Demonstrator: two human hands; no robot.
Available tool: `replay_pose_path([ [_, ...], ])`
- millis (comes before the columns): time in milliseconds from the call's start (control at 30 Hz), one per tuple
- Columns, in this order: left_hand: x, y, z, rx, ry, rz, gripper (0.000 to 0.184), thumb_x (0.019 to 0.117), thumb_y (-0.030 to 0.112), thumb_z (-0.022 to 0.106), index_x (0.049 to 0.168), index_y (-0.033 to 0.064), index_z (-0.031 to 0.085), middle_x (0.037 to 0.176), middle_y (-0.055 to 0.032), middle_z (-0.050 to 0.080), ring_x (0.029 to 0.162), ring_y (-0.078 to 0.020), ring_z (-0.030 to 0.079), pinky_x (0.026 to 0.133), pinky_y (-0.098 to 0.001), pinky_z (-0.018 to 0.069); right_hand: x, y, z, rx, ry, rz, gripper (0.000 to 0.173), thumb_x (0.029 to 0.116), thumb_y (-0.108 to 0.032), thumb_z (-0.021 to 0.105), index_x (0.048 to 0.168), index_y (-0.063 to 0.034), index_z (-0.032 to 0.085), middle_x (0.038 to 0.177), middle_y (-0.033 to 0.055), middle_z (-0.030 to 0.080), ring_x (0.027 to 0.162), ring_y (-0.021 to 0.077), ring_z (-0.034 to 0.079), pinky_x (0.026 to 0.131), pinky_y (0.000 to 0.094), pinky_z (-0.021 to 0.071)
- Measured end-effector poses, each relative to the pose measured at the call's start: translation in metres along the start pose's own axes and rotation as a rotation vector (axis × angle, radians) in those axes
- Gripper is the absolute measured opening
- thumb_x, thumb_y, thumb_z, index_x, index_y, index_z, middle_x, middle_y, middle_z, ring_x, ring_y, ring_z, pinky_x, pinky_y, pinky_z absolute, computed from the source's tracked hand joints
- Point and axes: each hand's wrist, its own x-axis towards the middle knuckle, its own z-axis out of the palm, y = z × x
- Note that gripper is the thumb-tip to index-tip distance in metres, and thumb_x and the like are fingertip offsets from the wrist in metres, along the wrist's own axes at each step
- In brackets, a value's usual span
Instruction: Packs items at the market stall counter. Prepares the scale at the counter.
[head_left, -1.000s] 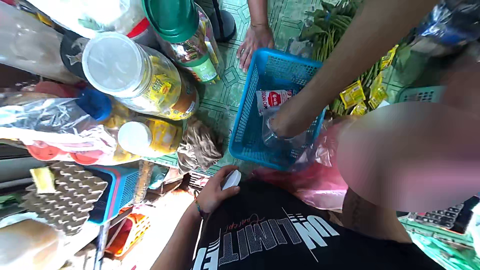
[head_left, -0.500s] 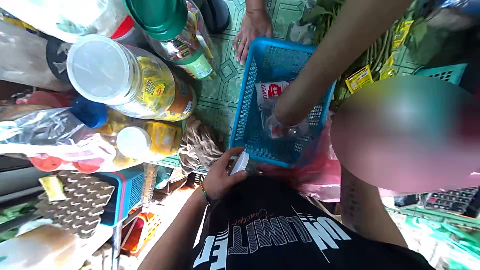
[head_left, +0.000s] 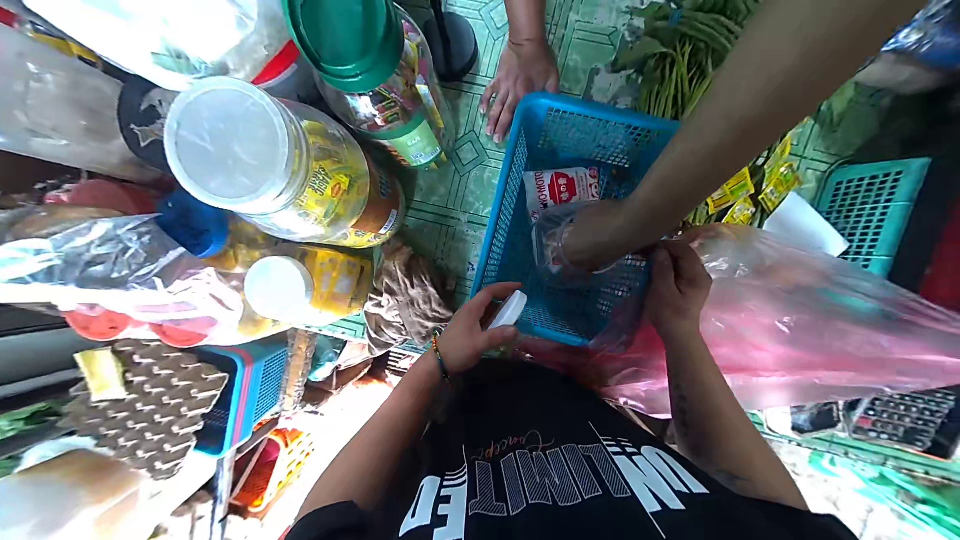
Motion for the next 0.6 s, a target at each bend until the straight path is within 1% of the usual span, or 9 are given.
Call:
replay_pose_path([
  [67, 0.003, -0.004, -0.006, -0.159, -0.014, 0.044, 0.098, 0.0798, 0.077, 0.066, 0.147, 0.0071, 0.048, 0.127, -0.0083, 0.069, 0.092, -0.0157, 0.072, 0.064, -0.0297, 0.0607, 0.006, 0.003, 0.005, -0.007, 0.004, 0.091, 0.022, 0.1062, -0.012, 0.051, 0.118, 0.0005, 0.064, 0.104, 0.0017, 0.068, 0.094, 0.0024, 0.065, 0.088, 0.0257, 0.0569],
  [133, 0.005, -0.008, -0.01, -0.334, -0.004, 0.059, 0.097, 0.0801, 0.078, 0.065, 0.145, 0.0078, 0.049, 0.127, -0.0137, 0.069, 0.096, -0.0239, 0.074, 0.062, -0.0345, 0.0624, 0.011, 0.005, 0.011, -0.023, -0.013, 0.074, 0.022, 0.1037, -0.007, 0.05, 0.121, 0.0018, 0.062, 0.105, 0.0041, 0.068, 0.096, 0.0049, 0.066, 0.089, 0.0281, 0.0571],
  [200, 0.005, -0.013, -0.011, -0.477, 0.013, 0.054, 0.096, 0.08, 0.079, 0.064, 0.145, 0.0083, 0.05, 0.127, -0.018, 0.069, 0.098, -0.03, 0.074, 0.061, -0.0381, 0.0635, 0.011, 0.008, 0.015, -0.064, -0.032, 0.014, 0.029, 0.1049, -0.011, 0.046, 0.124, 0.0042, 0.062, 0.11, 0.0104, 0.068, 0.099, 0.0096, 0.066, 0.09, 0.0307, 0.0569],
  [233, 0.006, -0.014, -0.013, -0.538, 0.004, 0.052, 0.097, 0.0799, 0.079, 0.065, 0.145, 0.0081, 0.05, 0.128, -0.0194, 0.068, 0.1, -0.0324, 0.074, 0.062, -0.0397, 0.0637, 0.011, 0.011, 0.013, -0.074, -0.069, -0.026, 0.036, 0.1073, -0.019, 0.044, 0.13, 0.0048, 0.059, 0.116, 0.0131, 0.067, 0.103, 0.0117, 0.066, 0.092, 0.0321, 0.0563],
  [300, 0.007, -0.017, -0.014, -0.604, -0.02, 0.062, 0.096, 0.0805, 0.078, 0.064, 0.145, 0.0085, 0.05, 0.129, -0.0206, 0.067, 0.102, -0.0345, 0.073, 0.063, -0.0409, 0.0641, 0.013, 0.013, 0.006, -0.11, -0.216, -0.055, 0.07, 0.1057, -0.051, 0.044, 0.148, 0.0038, 0.041, 0.139, 0.0171, 0.057, 0.125, 0.0164, 0.058, 0.104, 0.0366, 0.0512],
  [367, 0.007, -0.019, -0.016, -0.625, -0.041, 0.06, 0.095, 0.0808, 0.077, 0.065, 0.145, 0.0084, 0.049, 0.129, -0.0217, 0.067, 0.103, -0.036, 0.073, 0.062, -0.0422, 0.0642, 0.015, 0.004, 0.002, -0.235, -0.34, -0.004, 0.108, 0.0849, -0.073, 0.062, 0.155, 0.004, 0.031, 0.153, 0.0237, 0.045, 0.14, 0.0299, 0.046, 0.116, 0.0503, 0.0401],
  [433, 0.007, -0.018, -0.017, -0.611, -0.041, 0.047, 0.097, 0.0795, 0.078, 0.065, 0.145, 0.008, 0.049, 0.127, -0.0211, 0.068, 0.102, -0.0357, 0.073, 0.062, -0.0419, 0.0643, 0.019, -0.009, 0.001, -0.357, -0.452, 0.072, 0.122, 0.0683, -0.073, 0.078, 0.155, 0.001, 0.034, 0.156, 0.0248, 0.042, 0.145, 0.0384, 0.039, 0.118, 0.0595, 0.0311],
  [500, 0.008, -0.016, -0.016, -0.593, -0.026, 0.043, 0.098, 0.0783, 0.079, 0.066, 0.143, 0.0068, 0.05, 0.123, -0.0214, 0.07, 0.1, -0.0356, 0.074, 0.064, -0.0429, 0.0642, 0.028, -0.016, 0.005, -0.381, -0.532, 0.067, 0.109, 0.0662, -0.068, 0.084, 0.147, -0.0043, 0.049, 0.15, 0.0211, 0.05, 0.142, 0.0356, 0.044, 0.119, 0.0582, 0.0327],
  [600, 0.009, -0.014, -0.016, -0.578, -0.054, 0.044, 0.096, 0.078, 0.08, 0.066, 0.142, 0.0098, 0.051, 0.124, -0.0194, 0.07, 0.101, -0.0343, 0.074, 0.064, -0.0418, 0.0643, 0.041, -0.02, 0.017, -0.159, -0.552, 0.097, 0.082, 0.0633, -0.047, 0.095, 0.128, -0.0064, 0.066, 0.122, 0.0113, 0.069, 0.118, 0.0201, 0.063, 0.107, 0.0477, 0.0497],
])
